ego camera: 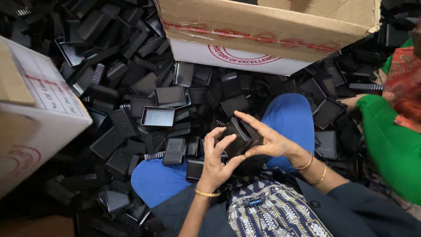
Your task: The person sits on the floor and repeatedly picks up small black plastic components from a large pile, inspects them by turning them over, and places them back into the pile or into a nearby cardboard box. The task involves continuous handling and sorting of identical-looking parts.
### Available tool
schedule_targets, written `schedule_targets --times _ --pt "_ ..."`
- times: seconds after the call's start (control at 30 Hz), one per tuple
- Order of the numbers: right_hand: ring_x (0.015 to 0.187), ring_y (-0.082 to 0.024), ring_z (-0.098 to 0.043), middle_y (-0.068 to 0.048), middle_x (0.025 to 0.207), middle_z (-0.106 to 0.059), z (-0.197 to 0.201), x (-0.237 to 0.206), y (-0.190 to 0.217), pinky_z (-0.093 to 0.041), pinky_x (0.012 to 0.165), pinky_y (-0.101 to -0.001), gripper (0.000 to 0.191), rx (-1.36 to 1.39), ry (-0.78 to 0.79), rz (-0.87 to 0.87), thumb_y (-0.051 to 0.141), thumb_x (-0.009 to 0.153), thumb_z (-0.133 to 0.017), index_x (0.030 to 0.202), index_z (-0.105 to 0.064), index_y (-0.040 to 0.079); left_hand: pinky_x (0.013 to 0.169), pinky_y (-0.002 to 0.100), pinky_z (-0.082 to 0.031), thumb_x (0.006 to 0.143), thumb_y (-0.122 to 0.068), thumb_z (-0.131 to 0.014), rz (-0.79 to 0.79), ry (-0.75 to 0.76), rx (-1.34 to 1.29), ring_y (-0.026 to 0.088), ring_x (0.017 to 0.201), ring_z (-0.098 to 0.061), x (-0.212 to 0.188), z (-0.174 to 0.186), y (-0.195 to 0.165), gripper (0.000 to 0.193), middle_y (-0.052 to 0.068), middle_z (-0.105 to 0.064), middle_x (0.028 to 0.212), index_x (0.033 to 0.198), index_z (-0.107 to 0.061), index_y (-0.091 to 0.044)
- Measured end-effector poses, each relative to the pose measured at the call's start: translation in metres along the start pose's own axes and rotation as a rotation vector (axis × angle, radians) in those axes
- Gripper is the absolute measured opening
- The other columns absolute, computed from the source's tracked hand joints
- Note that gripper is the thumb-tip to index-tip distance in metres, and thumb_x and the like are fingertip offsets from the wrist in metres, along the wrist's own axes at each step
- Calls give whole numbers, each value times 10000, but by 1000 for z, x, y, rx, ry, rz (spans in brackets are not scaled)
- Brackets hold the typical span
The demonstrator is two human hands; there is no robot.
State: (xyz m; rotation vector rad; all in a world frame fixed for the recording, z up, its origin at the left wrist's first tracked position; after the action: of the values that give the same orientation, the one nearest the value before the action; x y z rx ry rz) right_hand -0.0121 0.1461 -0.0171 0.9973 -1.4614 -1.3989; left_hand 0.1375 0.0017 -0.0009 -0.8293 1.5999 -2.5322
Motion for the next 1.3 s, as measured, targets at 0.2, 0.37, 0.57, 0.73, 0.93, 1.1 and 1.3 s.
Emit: schedule_targets --times 0.2,0.37,0.57,0.73,0.93,1.1,1.3 --pt "1463 -204 -379 -86 1566 -398 -10 -4 -13 -340 1194 -350 1061 212 -96 -5 35 784 -843 1627 -201 85 1081 427 -476 798 -228 -873 -2 181 33 341 1294 -538 10 18 3 616 172 -515 1377 1358 -638 -127" --pt "1285 -185 -521 -59 1349 -507 -19 -10 -21 -435 1102 -334 840 125 -148 22 64 806 -852 1539 -443 86 1063 397 -497 829 -252 -839 92 305 -83 313 1259 -570 13 29 0 582 160 -525 1346 1358 -642 -114" --pt "1231 -168 -550 -57 1303 -524 -18 -4 -20 -462 1058 -327 646 -21 -211 114 219 829 -835 1399 -568 71 1047 370 -514 882 -283 -785 282 425 -152 268 1212 -631 16 35 5 585 124 -577 1298 1420 -616 -130" --pt "1237 -182 -570 -69 1397 -495 -9 6 -4 -493 1042 -338 534 -305 -301 286 330 868 -767 1308 -583 89 1038 425 -456 719 -224 -872 4 244 -92 349 1279 -539 12 22 0 802 224 -503 1375 1400 -517 9" --pt "1228 -296 -655 -124 1207 -704 4 6 15 -512 1055 -431 439 -542 -189 283 129 857 -756 1256 -598 37 913 350 -631 900 -126 -746 327 -35 -154 283 1032 -819 -3 12 13 395 142 -786 1198 1270 -633 -43" --pt "1009 -319 -757 -149 1074 -747 5 2 52 -602 921 -400 378 -648 -262 488 -25 750 -592 1122 -636 20 1028 363 -580 953 -90 -738 -18 -104 -31 305 1203 -732 5 18 -10 450 168 -696 1330 1371 -588 -19" --pt "1202 -364 -675 -170 1335 -643 93 44 178 -546 1092 -472 373 -1114 -922 785 -77 997 -584 1355 -513 2 1156 409 -438 908 -43 -734 -33 -413 -32 340 1430 -475 14 37 -15 717 209 -423 1564 1519 -365 32"
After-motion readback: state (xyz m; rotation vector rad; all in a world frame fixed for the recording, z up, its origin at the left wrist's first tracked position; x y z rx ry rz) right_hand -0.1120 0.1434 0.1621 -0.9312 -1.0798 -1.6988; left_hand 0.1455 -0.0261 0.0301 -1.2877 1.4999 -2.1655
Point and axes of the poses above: each hand's wrist, its own x-axis towards the middle knuckle, its own z-axis out of the back of the hand, y = z × x, the point moved 3 cm from there along x, towards the middle knuckle
